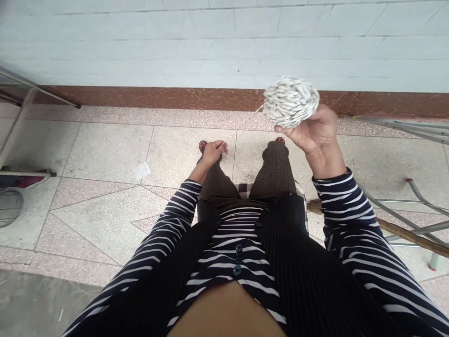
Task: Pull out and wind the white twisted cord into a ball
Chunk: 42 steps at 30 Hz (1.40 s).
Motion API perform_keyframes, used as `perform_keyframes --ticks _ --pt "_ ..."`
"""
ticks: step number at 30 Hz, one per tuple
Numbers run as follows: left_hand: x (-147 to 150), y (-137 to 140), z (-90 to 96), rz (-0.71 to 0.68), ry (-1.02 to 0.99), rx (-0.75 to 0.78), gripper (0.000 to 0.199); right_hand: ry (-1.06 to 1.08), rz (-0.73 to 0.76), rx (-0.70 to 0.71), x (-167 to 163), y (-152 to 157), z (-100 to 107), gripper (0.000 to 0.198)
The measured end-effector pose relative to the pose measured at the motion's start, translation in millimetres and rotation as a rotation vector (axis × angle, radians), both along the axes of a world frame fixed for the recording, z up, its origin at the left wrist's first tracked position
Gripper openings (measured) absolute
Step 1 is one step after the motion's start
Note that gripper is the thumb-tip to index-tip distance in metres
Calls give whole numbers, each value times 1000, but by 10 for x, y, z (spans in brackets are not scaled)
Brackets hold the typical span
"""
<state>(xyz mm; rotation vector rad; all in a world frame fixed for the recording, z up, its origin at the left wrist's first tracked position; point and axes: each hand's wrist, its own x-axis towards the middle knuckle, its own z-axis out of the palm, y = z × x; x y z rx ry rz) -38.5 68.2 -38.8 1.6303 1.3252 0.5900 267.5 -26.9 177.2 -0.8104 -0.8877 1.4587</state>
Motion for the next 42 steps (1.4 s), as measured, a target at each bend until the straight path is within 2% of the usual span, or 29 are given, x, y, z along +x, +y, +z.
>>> perform_keyframes --ticks 3,7,10,12,14,17,21,26,31,33,36,39,42 --pt "-123 63 -116 -12 171 -38 17 -50 -54 90 50 -61 194 86" --pt "-81 89 -121 -52 320 -66 23 -72 31 111 -55 -64 247 85" --pt "123 43 -15 -172 165 -49 43 -32 82 70 -198 34 156 86" --pt "303 3 109 -292 -44 -39 54 -57 118 10 -281 124 71 75" --pt "483 -20 271 -374 -254 -3 56 -118 169 -43 -340 211 -12 66" --pt "707 -12 544 -317 -405 110 49 -191 218 -97 -380 304 -103 60" --pt "852 4 837 -202 -441 214 38 -218 229 -115 -360 348 -104 58" --pt "793 18 987 -271 -341 256 40 -163 131 -85 -264 318 129 57" --pt "587 279 997 -259 -131 316 35 -51 -20 57 -115 310 515 52" --pt "517 420 1017 -245 -67 358 34 -21 -49 116 -68 294 665 63" --pt "474 601 1096 -223 -36 432 34 -39 -110 157 -56 211 855 90" --pt "504 797 1272 -213 -13 503 39 -132 -173 187 -94 93 991 101" --pt "566 1119 1583 -179 24 584 51 -205 -188 232 -120 17 1069 102"
